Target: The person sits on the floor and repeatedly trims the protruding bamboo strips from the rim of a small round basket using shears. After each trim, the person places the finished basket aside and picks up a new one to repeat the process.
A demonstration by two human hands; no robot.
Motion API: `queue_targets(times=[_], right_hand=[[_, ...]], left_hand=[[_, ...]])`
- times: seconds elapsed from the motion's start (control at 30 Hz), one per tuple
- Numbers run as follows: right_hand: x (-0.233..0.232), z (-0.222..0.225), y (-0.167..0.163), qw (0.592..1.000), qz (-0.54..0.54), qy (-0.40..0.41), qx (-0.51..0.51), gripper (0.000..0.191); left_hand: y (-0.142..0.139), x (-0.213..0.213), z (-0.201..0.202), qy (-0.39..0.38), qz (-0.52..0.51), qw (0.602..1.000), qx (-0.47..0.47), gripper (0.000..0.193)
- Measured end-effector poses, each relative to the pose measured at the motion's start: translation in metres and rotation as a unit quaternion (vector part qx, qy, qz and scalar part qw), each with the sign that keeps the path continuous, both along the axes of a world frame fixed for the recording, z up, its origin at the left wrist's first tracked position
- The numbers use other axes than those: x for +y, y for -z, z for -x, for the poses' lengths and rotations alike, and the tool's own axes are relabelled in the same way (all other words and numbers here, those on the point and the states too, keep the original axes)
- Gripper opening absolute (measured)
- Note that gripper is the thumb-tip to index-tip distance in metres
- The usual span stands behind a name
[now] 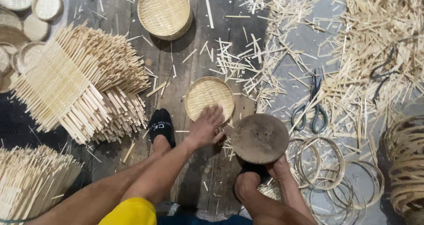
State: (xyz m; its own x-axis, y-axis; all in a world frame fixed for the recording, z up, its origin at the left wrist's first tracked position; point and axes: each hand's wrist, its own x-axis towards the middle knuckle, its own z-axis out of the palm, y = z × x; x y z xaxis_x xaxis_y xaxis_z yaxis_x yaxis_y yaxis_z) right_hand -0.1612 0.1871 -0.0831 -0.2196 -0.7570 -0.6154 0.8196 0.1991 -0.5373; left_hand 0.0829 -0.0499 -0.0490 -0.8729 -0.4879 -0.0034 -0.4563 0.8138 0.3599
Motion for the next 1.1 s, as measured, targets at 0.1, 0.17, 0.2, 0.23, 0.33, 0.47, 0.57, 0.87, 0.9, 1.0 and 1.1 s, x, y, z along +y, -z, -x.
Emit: queue_targets(times=[0.1, 0.17, 0.2, 0.23, 0.33, 0.47, 0.57, 0.87, 0.9, 1.0, 1.1], right_hand=[[0.004, -0.004, 0.003, 1.0, -0.002, -0.019, 0.003, 0.063], [0.008, -0.007, 0.004, 0.999, -0.004, -0.032, 0.011, 0.065], [0.009, -0.008, 0.005, 0.998, -0.024, -0.05, 0.029, 0.065], [0.011, -0.009, 0.005, 0.996, -0.044, -0.068, 0.046, 0.065], [0.014, -0.008, 0.008, 0.979, -0.072, -0.118, 0.153, 0.064], [0.012, -0.003, 0.013, 0.965, -0.083, -0.142, 0.204, 0.062], [0.008, 0.0, 0.016, 0.967, -0.093, -0.148, 0.185, 0.061], [-0.004, -0.001, 0.016, 0.969, -0.104, -0.168, 0.149, 0.059], [-0.005, -0.002, 0.016, 0.969, -0.106, -0.171, 0.146, 0.058], [-0.007, -0.002, 0.016, 0.969, -0.105, -0.171, 0.143, 0.057], [-0.009, -0.001, 0.014, 0.969, -0.105, -0.169, 0.145, 0.056]], left_hand=[[0.028, 0.011, -0.021, 0.02, 0.072, 0.996, -0.042, 0.058], [0.041, -0.001, -0.032, 0.021, 0.12, 0.991, -0.049, 0.059], [0.044, -0.014, -0.036, 0.017, 0.142, 0.988, -0.05, 0.056], [0.044, -0.035, -0.037, 0.01, 0.154, 0.987, -0.045, 0.053], [0.028, -0.12, -0.034, -0.065, 0.155, 0.986, -0.008, 0.047], [-0.006, -0.227, -0.025, -0.188, 0.148, 0.965, 0.107, 0.041], [-0.015, -0.272, -0.019, -0.222, 0.145, 0.957, 0.117, 0.045], [-0.005, -0.299, -0.006, -0.242, 0.114, 0.96, 0.084, 0.044], [-0.005, -0.298, -0.006, -0.238, 0.11, 0.962, 0.076, 0.043], [-0.007, -0.297, -0.004, -0.236, 0.115, 0.964, 0.041, 0.033], [-0.007, -0.297, 0.002, -0.251, 0.108, 0.962, 0.006, 0.02]])
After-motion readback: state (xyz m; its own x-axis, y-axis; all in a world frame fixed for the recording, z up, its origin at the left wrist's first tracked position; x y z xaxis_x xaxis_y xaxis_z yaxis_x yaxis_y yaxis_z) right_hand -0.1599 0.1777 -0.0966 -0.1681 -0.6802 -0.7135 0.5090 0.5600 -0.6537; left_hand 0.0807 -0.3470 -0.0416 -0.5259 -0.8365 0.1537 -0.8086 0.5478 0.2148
